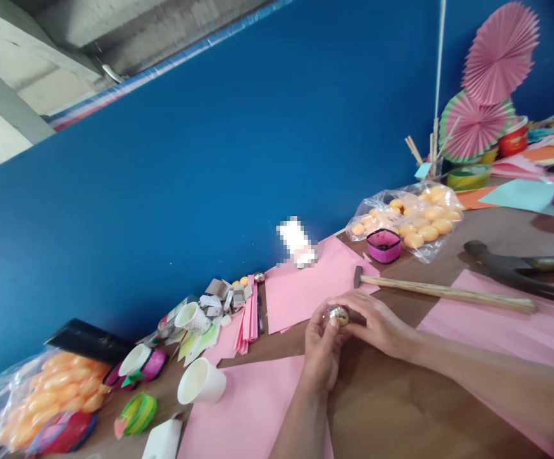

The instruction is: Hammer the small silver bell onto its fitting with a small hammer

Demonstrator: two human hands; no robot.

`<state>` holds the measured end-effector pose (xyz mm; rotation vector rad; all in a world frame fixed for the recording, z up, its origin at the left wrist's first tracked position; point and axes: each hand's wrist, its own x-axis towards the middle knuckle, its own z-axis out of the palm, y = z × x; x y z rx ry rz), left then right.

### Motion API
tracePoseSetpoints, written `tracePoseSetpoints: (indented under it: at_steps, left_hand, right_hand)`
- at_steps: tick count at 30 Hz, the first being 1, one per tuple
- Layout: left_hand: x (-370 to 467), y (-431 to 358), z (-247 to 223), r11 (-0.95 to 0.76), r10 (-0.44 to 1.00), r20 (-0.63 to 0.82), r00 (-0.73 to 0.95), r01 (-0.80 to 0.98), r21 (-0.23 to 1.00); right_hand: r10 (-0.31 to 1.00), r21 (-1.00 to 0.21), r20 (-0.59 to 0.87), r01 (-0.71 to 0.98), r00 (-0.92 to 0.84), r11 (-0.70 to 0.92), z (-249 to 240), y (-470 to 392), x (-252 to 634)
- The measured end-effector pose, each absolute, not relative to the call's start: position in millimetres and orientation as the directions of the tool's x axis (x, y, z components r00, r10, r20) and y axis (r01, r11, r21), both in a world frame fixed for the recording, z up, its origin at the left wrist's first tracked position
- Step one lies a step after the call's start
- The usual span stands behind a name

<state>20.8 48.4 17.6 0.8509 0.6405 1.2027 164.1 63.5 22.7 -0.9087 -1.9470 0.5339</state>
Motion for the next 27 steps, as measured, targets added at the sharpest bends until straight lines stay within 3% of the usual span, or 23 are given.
tracePoseSetpoints:
  at_steps: [5,15,27]
  left_hand:
    - [19.6,50.5,15.5,0.161,0.963,-0.004,0.271,-0.559,0.813]
    - [15.1,50.1,13.8,0.189,0.954,-0.011,0.298,-0.575,0.796]
    - [17.9,51.7,15.1,0.148,0.961,0.016,0.277,-0.561,0.814]
  right_hand:
    - [0.766,-0.679,0.548,0.357,-0.336,0.642,18.9,63.0,162.5]
    - [0.848,-0.859,0.423,0.157,-0.319,0.487,14.9,67.6,162.5]
    - [0.793,-0.768,0.520,0.233,-0.318,0.597,15.2,64.7,159.9]
